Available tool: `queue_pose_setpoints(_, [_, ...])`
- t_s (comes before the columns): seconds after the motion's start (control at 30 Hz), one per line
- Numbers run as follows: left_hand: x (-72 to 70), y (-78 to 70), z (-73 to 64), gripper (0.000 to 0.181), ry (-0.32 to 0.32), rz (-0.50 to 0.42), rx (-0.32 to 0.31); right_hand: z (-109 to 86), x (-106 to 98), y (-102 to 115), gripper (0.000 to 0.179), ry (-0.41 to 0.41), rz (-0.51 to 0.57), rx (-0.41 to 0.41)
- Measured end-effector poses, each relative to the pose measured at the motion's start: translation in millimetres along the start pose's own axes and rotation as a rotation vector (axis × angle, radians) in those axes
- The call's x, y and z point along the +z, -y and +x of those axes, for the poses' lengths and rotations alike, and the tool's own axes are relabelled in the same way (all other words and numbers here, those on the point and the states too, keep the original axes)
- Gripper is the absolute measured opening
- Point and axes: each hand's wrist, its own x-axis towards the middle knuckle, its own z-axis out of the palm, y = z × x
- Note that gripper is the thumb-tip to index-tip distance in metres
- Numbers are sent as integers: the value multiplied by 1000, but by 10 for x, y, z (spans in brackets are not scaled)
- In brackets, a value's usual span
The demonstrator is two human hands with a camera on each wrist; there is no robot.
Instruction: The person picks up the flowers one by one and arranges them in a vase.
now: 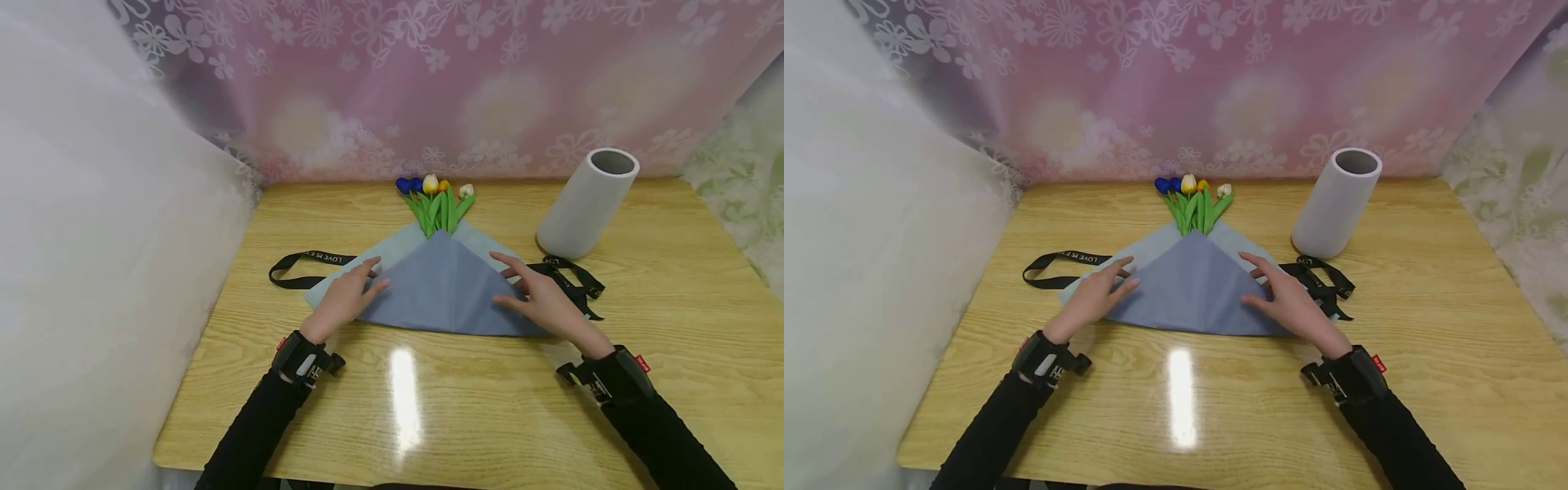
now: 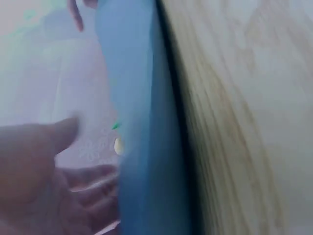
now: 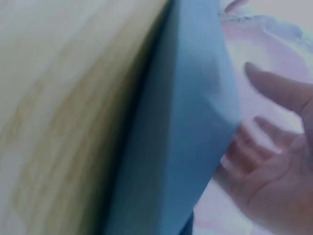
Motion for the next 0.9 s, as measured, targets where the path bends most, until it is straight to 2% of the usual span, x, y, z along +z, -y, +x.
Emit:
queue_pose_setpoints(0.07, [-30,23,-34,56,-50,-86,-17,-74,-47,39,74,-8,44,-30])
queue_pose_setpoints(0.13, [-58,53,-98,54,-95,-165,-9,-179,-95,71,66,24,94,-58])
queue_pose_setpoints(0.23, [-82,108,-243,52,-104,-255,32,-372,-140,96,54,138,135,-82])
queue_pose_setpoints(0.33, [-68,168,-402,50,-22,-280,66,-551,-116,85,49,301,162,-120])
queue_pose_setpoints(0.4, [-34,201,-504,44,35,-241,82,-640,-77,73,48,404,173,-139])
queue_pose_setpoints(0.47, [4,206,-577,35,57,-173,94,-690,-42,73,45,462,152,-156])
queue_pose_setpoints(0.53, [37,168,-621,29,41,-97,102,-695,-30,88,42,439,90,-158])
queue_pose_setpoints(0.6, [57,90,-640,31,8,-22,119,-653,-31,113,40,322,-20,-174])
queue_pose_setpoints(0.67, [73,-2,-638,42,-15,67,141,-569,-30,134,43,197,-106,-208])
queue_pose_setpoints(0.73, [90,-80,-637,60,-4,152,138,-470,-9,140,51,94,-194,-263])
queue_pose_setpoints(0.77, [99,-102,-638,70,9,190,132,-424,7,138,57,70,-234,-281])
queue_pose_setpoints(0.83, [112,-108,-643,87,53,241,101,-351,43,105,71,86,-300,-274])
queue_pose_setpoints(0.9, [119,-75,-658,98,109,261,47,-319,62,35,83,130,-358,-222])
